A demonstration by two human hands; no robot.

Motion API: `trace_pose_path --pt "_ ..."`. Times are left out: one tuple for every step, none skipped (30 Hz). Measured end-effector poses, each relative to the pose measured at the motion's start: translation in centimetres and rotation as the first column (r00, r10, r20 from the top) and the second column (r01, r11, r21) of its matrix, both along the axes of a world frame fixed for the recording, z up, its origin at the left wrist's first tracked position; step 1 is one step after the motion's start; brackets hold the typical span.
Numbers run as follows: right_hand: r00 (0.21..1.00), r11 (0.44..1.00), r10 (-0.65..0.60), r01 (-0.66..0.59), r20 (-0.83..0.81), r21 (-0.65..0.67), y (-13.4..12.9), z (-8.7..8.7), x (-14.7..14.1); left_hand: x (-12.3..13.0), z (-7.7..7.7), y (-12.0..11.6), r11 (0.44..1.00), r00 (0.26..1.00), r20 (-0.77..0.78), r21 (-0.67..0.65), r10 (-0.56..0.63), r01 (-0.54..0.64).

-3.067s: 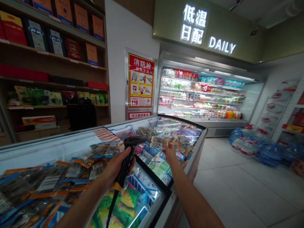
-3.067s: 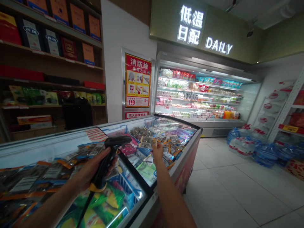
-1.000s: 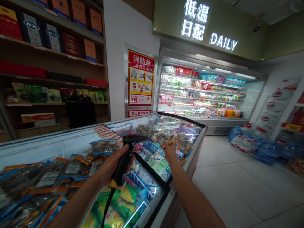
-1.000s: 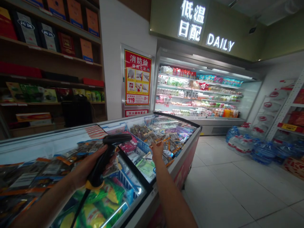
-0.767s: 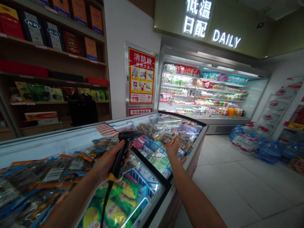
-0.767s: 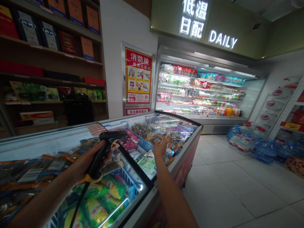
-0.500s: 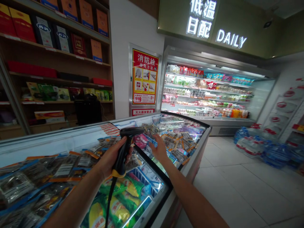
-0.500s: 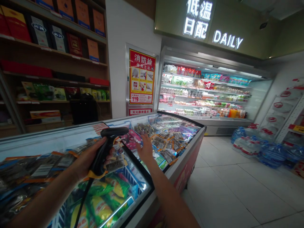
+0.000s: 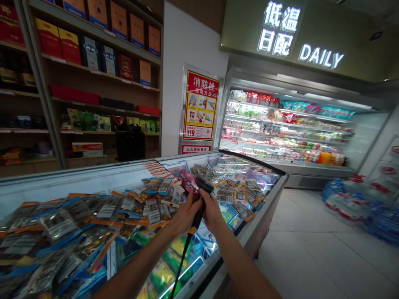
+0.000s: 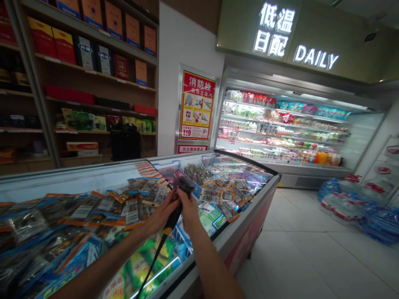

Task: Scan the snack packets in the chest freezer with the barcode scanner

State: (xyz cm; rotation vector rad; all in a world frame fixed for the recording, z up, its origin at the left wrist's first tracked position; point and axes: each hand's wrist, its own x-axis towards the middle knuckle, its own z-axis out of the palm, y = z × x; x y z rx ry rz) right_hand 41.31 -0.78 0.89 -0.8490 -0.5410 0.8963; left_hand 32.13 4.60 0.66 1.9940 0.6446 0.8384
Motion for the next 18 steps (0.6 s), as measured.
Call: trace_pose_path --pt "0.999 0.999 -0.025 0.023 -0.048 -0.028 -0.3 0.2 0.4 -0.6 0.1 0.5 0.996 0.993 -0.113 0.09 0.014 -0.004" --pt "0.995 0.998 -0.036 0.031 -0.094 -0.062 -0.6 0.3 0.8 -1.2 0.2 1.0 0.98 0.968 -0.242 0.198 0.063 -0.015" --pt "0.99 0.995 -0.044 0.032 -0.133 -0.092 -0.9 0.4 1.3 -1.8 0.3 1.5 0.948 0.916 -0.368 0.317 0.16 -0.039" --pt "0.985 0.993 -0.05 0.032 -0.164 -0.111 -1.1 0.4 1.8 -2.4 0.3 2.0 0.909 0.843 -0.473 0.415 0.257 -0.045" --pt "0.982 0.993 -0.056 0.036 -0.183 -0.115 -1.3 0.3 2.3 -2.8 0.3 2.3 0.866 0.776 -0.534 0.499 0.336 -0.032" --pt "0.98 0.993 -0.062 0.042 -0.19 -0.107 -1.4 0.1 2.8 -3.0 0.3 2.5 0.828 0.722 -0.569 0.56 0.393 -0.01" --pt "0.979 0.994 -0.07 0.052 -0.189 -0.1 -1.4 -0.2 3.2 -3.1 0.2 2.5 0.802 0.693 -0.585 0.597 0.421 0.016" --pt "0.981 0.994 -0.076 0.06 -0.181 -0.091 -1.4 -0.6 3.5 -3.0 0.0 2.4 0.785 0.684 -0.587 0.618 0.433 0.033" --pt "0.983 0.995 -0.075 0.062 -0.171 -0.078 -1.3 -0.9 3.7 -2.8 -0.1 2.2 0.778 0.684 -0.584 0.627 0.437 0.038" --pt "0.985 0.997 -0.063 0.054 -0.163 -0.061 -1.3 -1.3 3.8 -2.6 -0.3 2.0 0.78 0.686 -0.58 0.625 0.439 0.028" --pt "0.986 0.999 -0.042 0.036 -0.161 -0.037 -1.4 -1.7 4.0 -2.3 -0.4 1.8 0.786 0.688 -0.574 0.618 0.443 0.009" --pt "0.986 1.0 -0.011 0.01 -0.167 -0.011 -1.5 -2.0 4.1 -2.1 -0.5 1.7 0.792 0.69 -0.567 0.61 0.45 -0.015" --pt "0.984 1.0 0.023 -0.02 -0.176 0.017 -1.7 -2.3 4.2 -1.8 -0.5 1.6 0.795 0.691 -0.56 0.605 0.457 -0.037" --pt "0.981 0.998 0.053 -0.045 -0.188 0.044 -2.0 -2.6 4.3 -1.5 -0.5 1.7 0.8 0.693 -0.555 0.598 0.46 -0.051" --pt "0.977 0.996 0.073 -0.06 -0.202 0.068 -2.2 -2.8 4.4 -1.2 -0.5 1.8 0.807 0.698 -0.555 0.588 0.453 -0.056" --pt "0.973 0.994 0.084 -0.066 -0.214 0.087 -2.5 -2.9 4.6 -0.9 -0.4 1.9 0.817 0.706 -0.556 0.573 0.44 -0.058" --pt "0.971 0.993 0.084 -0.062 -0.225 0.105 -2.8 -3.0 4.7 -0.5 -0.3 2.1 0.831 0.716 -0.556 0.553 0.422 -0.061" --pt "0.969 0.991 0.078 -0.05 -0.235 0.12 -3.1 -3.1 4.8 0.0 -0.2 2.3 0.848 0.73 -0.553 0.526 0.401 -0.066"
